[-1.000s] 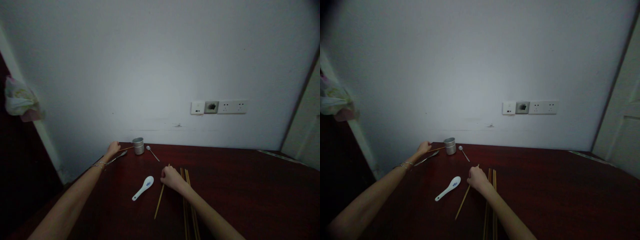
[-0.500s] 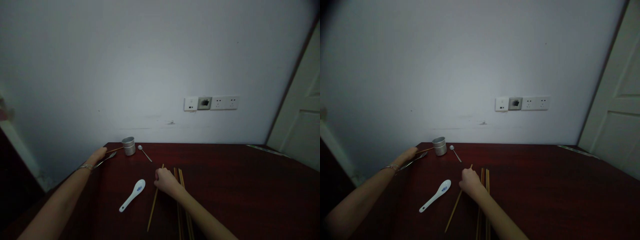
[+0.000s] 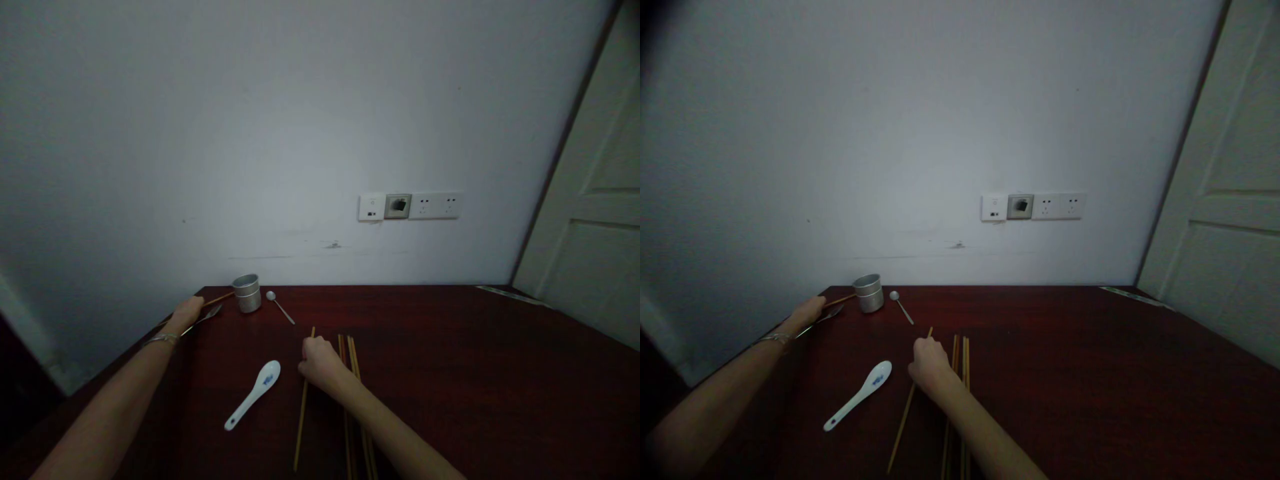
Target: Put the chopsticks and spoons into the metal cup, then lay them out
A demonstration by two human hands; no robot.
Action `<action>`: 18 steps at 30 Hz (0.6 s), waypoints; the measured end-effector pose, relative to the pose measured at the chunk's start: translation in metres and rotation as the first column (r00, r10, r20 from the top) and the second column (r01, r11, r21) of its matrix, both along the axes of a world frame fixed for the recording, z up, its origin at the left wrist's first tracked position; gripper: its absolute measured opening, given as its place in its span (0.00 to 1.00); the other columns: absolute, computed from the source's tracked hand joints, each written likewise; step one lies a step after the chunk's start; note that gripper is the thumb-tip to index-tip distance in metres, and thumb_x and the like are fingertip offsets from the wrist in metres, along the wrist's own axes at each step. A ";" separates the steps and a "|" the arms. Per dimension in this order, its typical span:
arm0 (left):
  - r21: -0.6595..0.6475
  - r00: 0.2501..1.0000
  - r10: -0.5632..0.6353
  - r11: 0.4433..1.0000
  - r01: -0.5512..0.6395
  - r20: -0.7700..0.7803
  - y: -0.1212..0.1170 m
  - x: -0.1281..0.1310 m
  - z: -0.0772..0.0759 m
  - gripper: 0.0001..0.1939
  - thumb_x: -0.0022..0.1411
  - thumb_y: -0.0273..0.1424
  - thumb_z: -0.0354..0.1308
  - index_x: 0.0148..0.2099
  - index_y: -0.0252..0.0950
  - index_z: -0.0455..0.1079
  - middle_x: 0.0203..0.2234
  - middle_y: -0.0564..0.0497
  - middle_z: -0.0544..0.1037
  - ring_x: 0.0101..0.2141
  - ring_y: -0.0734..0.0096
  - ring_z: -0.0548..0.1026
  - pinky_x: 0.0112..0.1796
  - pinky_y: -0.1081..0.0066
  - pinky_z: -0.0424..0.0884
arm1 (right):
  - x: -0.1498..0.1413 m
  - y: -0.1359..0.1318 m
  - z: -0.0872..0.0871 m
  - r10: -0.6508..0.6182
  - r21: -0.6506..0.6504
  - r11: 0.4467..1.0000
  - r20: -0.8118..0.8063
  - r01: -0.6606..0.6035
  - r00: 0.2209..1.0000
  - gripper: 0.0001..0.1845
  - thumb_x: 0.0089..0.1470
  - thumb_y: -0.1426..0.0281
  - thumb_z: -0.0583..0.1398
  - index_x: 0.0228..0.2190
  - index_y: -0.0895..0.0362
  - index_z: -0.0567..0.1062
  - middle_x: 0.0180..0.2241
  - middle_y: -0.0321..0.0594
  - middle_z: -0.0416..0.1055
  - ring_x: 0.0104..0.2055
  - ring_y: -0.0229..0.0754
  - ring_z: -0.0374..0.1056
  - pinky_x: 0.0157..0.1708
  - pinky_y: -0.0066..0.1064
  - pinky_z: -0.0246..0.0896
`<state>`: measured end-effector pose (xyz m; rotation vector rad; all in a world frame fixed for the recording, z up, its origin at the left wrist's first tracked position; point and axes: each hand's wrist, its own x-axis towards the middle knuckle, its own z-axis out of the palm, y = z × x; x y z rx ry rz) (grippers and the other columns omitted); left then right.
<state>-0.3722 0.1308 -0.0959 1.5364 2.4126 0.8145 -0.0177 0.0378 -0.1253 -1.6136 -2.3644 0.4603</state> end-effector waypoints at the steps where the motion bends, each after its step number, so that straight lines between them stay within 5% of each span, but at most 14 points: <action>1: -0.011 1.000 -0.006 1.000 0.006 -0.023 -0.002 0.000 0.002 0.14 0.50 0.18 0.54 0.17 0.32 0.59 0.12 0.57 0.57 0.22 0.75 0.61 0.28 0.80 0.52 | 0.000 0.000 0.001 -0.003 -0.005 1.000 -0.003 0.003 1.000 0.13 0.39 0.77 0.55 0.31 0.62 0.74 0.35 0.53 0.73 0.39 0.51 0.70 0.33 0.32 0.62; 5: -0.090 0.987 -0.013 0.996 -0.002 -0.162 -0.013 -0.009 0.015 0.10 0.51 0.21 0.54 0.20 0.32 0.61 0.14 0.57 0.60 0.24 0.74 0.64 0.29 0.79 0.53 | 0.002 0.000 0.005 -0.022 -0.035 0.999 -0.044 0.020 0.999 0.12 0.38 0.76 0.56 0.30 0.61 0.73 0.34 0.51 0.72 0.37 0.49 0.70 0.30 0.30 0.61; 10: -0.135 0.856 0.026 0.985 -0.112 -0.517 -0.027 -0.033 0.038 0.10 0.55 0.24 0.50 0.22 0.34 0.58 0.17 0.55 0.63 0.29 0.70 0.67 0.29 0.79 0.55 | 0.009 0.004 0.013 -0.007 0.068 0.998 -0.148 0.017 0.989 0.11 0.38 0.74 0.56 0.29 0.59 0.70 0.30 0.45 0.72 0.32 0.45 0.69 0.26 0.27 0.57; 14: -0.039 0.841 0.145 0.980 -0.193 -0.522 -0.031 -0.040 0.064 0.13 0.53 0.28 0.54 0.20 0.34 0.54 0.14 0.56 0.59 0.30 0.68 0.67 0.29 0.78 0.57 | 0.015 0.006 0.028 0.005 0.138 0.990 -0.254 0.031 0.967 0.12 0.38 0.72 0.58 0.30 0.59 0.67 0.28 0.42 0.71 0.28 0.40 0.68 0.25 0.26 0.55; 18: 0.209 0.883 0.229 0.966 -0.153 -0.409 -0.030 -0.020 0.100 0.10 0.51 0.28 0.57 0.21 0.33 0.60 0.12 0.58 0.56 0.29 0.70 0.67 0.32 0.77 0.58 | 0.026 0.006 0.047 -0.005 0.153 0.986 -0.388 0.070 0.922 0.12 0.39 0.72 0.58 0.31 0.59 0.64 0.26 0.39 0.70 0.20 0.33 0.65 0.20 0.23 0.53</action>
